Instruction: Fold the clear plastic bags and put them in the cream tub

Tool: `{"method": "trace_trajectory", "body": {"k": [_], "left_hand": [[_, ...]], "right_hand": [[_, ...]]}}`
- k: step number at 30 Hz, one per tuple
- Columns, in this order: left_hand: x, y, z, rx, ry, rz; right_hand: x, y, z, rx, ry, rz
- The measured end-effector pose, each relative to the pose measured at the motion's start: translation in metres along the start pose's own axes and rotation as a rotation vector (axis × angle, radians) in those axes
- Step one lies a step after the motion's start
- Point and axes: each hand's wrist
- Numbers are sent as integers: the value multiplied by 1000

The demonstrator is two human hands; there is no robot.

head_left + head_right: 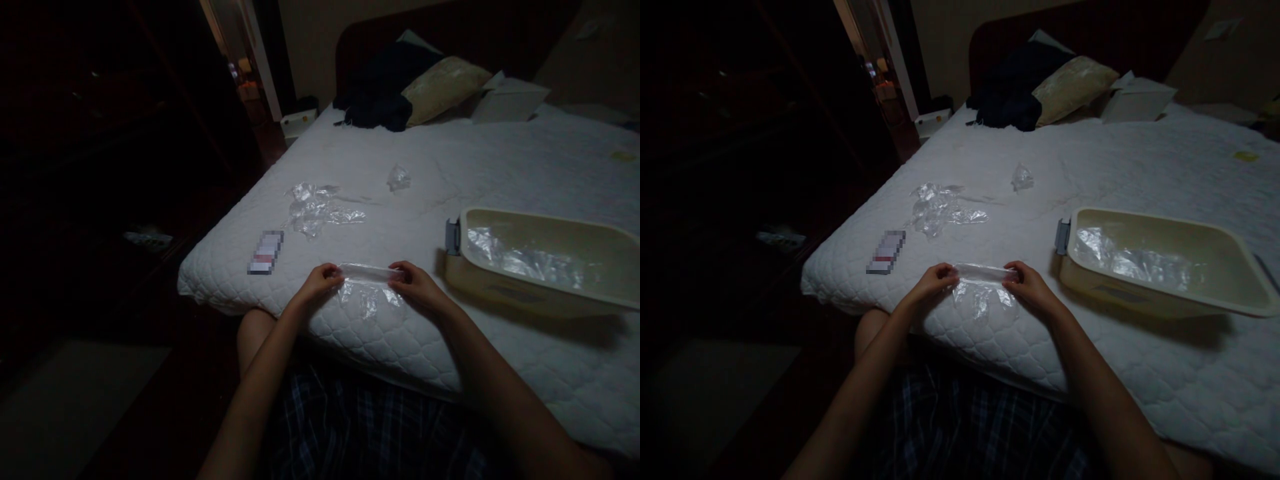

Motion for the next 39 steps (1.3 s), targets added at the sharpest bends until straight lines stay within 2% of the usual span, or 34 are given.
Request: {"method": "trace_trajectory", "body": {"k": [5, 11, 16, 21, 28, 32, 36, 39], "left_hand": [[-1, -5, 1, 25, -40, -108], [-6, -1, -8, -56, 18, 10], [-2, -1, 0, -107, -5, -18], [1, 1, 7, -67, -80, -62], [-1, 9, 6, -100, -36, 15], [-2, 5, 7, -52, -85, -25], [-3, 2, 8, -120, -13, -110], [-2, 4, 8, -206, 85, -130]], "right_hand": [[1, 4, -1, -10, 3, 5], [1, 3, 0, 14, -34, 14], [0, -3, 6, 132, -53, 19], [-2, -4, 7, 112, -18, -12], [-2, -2, 4, 144, -8, -1], [-1, 0, 1, 150, 11, 2], [1, 1, -5, 178, 17, -1], [3, 0, -8, 210, -51, 42]]}}
Point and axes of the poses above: each hand's wrist, its own x-axis away from the middle knuckle, its own y-axis out of the palm, z = x × y, and after that the axes turned 10 degrees about z, right-handed
